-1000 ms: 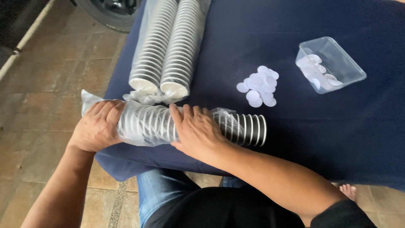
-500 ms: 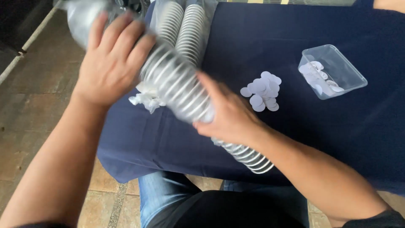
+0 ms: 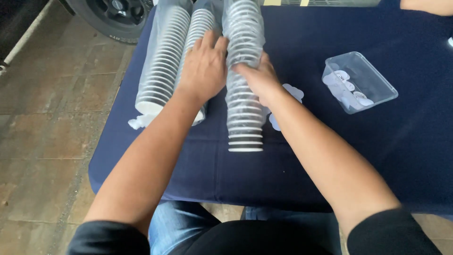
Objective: Applying small circular labels or stickers to the sides of black paper coffee cups.
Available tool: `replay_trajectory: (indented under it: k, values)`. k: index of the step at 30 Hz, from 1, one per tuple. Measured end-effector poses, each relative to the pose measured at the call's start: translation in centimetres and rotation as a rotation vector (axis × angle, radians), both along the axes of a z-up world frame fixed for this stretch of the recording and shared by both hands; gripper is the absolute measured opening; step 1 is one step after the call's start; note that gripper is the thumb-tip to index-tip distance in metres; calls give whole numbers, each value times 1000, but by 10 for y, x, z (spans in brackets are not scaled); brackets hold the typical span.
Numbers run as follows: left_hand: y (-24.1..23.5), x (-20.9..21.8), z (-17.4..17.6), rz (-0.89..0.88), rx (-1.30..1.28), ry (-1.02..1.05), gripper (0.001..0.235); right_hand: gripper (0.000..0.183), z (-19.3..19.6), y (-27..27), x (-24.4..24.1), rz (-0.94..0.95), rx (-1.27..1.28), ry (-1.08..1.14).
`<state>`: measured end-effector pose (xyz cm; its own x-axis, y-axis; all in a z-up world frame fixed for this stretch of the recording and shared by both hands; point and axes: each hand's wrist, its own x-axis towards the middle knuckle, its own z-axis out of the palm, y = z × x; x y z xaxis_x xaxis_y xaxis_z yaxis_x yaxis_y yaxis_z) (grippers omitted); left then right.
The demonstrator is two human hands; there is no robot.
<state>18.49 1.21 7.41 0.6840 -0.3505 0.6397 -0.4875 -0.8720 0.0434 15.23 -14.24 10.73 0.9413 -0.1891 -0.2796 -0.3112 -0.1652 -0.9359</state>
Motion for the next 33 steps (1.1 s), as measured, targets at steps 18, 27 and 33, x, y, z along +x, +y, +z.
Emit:
replay_trajectory:
  k: [18, 27, 33]
  values:
    - [-16, 10, -62, 60, -39, 280, 33, 76, -39, 3, 69, 154, -143, 73]
    - [10, -35, -27, -153, -94, -53, 22, 14, -55, -114, 54, 17, -342, -347]
    - [62, -198, -38, -440, -126, -107, 30, 23, -34, -249, 14, -102, -635, -537]
